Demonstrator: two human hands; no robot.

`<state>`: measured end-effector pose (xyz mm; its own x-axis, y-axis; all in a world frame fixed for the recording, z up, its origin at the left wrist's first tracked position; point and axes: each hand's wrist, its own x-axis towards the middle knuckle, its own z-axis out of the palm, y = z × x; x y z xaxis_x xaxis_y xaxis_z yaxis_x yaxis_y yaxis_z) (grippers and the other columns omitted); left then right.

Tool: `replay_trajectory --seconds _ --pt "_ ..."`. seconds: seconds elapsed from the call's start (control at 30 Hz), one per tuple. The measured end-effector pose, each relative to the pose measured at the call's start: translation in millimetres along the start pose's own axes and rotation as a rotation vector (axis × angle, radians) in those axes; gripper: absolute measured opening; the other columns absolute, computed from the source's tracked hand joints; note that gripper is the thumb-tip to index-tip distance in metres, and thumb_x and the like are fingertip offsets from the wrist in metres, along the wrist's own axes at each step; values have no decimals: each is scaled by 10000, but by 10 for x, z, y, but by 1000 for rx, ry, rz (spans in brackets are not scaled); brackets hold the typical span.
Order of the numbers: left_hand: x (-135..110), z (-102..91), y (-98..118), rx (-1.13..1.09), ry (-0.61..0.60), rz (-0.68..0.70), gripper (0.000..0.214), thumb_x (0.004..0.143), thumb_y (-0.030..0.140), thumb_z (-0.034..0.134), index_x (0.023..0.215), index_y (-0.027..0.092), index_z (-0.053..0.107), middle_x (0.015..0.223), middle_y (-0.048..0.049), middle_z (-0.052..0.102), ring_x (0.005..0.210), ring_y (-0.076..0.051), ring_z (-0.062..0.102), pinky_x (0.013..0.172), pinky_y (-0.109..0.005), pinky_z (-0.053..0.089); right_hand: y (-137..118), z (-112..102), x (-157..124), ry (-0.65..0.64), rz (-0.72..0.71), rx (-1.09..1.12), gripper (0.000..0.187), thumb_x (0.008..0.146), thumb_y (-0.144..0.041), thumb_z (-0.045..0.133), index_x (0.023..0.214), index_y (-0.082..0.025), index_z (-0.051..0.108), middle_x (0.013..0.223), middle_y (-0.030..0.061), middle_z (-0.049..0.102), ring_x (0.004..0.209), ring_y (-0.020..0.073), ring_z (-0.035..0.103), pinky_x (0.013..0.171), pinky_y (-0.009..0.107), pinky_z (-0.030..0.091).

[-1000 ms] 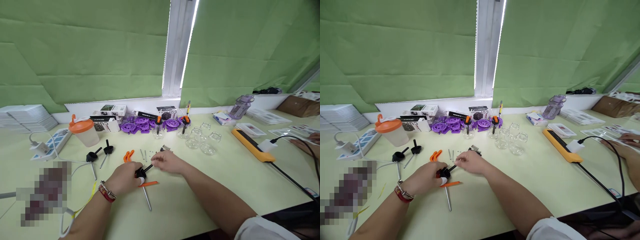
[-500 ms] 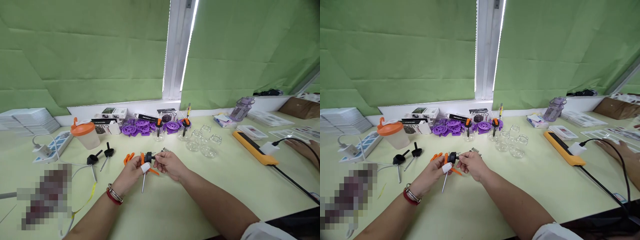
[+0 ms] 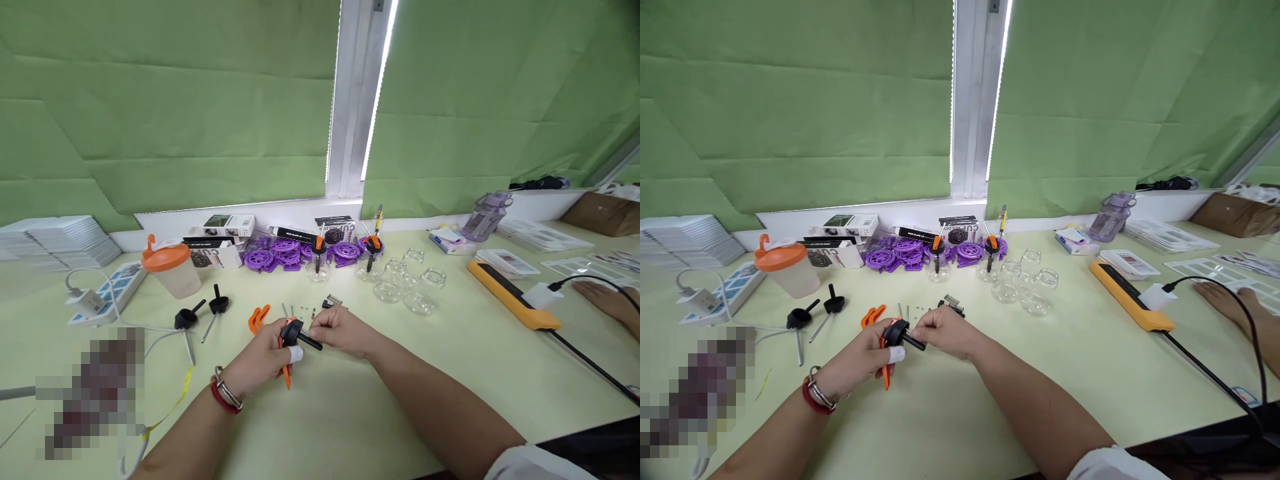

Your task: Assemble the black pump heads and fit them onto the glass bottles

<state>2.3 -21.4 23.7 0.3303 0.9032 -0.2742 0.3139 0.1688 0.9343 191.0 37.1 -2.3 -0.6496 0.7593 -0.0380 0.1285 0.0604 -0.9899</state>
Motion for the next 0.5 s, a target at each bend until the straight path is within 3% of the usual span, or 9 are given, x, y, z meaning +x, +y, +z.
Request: replay_trajectory --seconds 0.1,0.17,0.23,0.3,0.37,0.5 --pt "-15 20 12 42 -49 -15 259 676 305 625 780 204 411 536 108 371 433 -52 347 426 -197 279 24 81 1 -1 13 -44 423 695 -514 686 552 -157 508 498 -69 348 487 62 268 466 217 208" --pt "-31 8 7 68 -105 -36 243 660 276 618 780 199 421 524 110 362 426 -49 331 419 -196 269 40 107 1 15 38 -12 423 625 -500 751 584 -164 497 505 -75 369 484 59 288 459 209 214" --pt "-48 -14 -15 79 -197 -52 213 655 253 595 785 199 435 517 101 386 421 -61 364 413 -203 290 51 115 -2 -69 90 101 452 563 -521 787 682 -171 526 525 -73 441 464 60 338 444 201 238" --pt "-61 -29 -48 127 -318 -72 182 646 245 581 749 203 436 509 83 428 410 -80 411 399 -211 314 58 129 -6 -180 158 219 488 590 -584 747 746 -172 539 517 -67 478 420 59 354 414 198 236" --pt "-69 -25 -76 228 -435 -82 165 633 245 578 679 206 425 486 68 449 392 -92 430 374 -213 317 62 161 -11 -196 207 246 473 631 -592 716 710 -159 543 484 -68 467 389 48 335 393 193 220" --pt "-82 19 -80 391 -518 -69 165 611 241 573 616 211 411 466 63 442 376 -95 420 349 -210 308 40 215 -33 -236 319 173 384 653 -478 742 649 -143 555 473 -64 476 383 35 328 386 185 213"
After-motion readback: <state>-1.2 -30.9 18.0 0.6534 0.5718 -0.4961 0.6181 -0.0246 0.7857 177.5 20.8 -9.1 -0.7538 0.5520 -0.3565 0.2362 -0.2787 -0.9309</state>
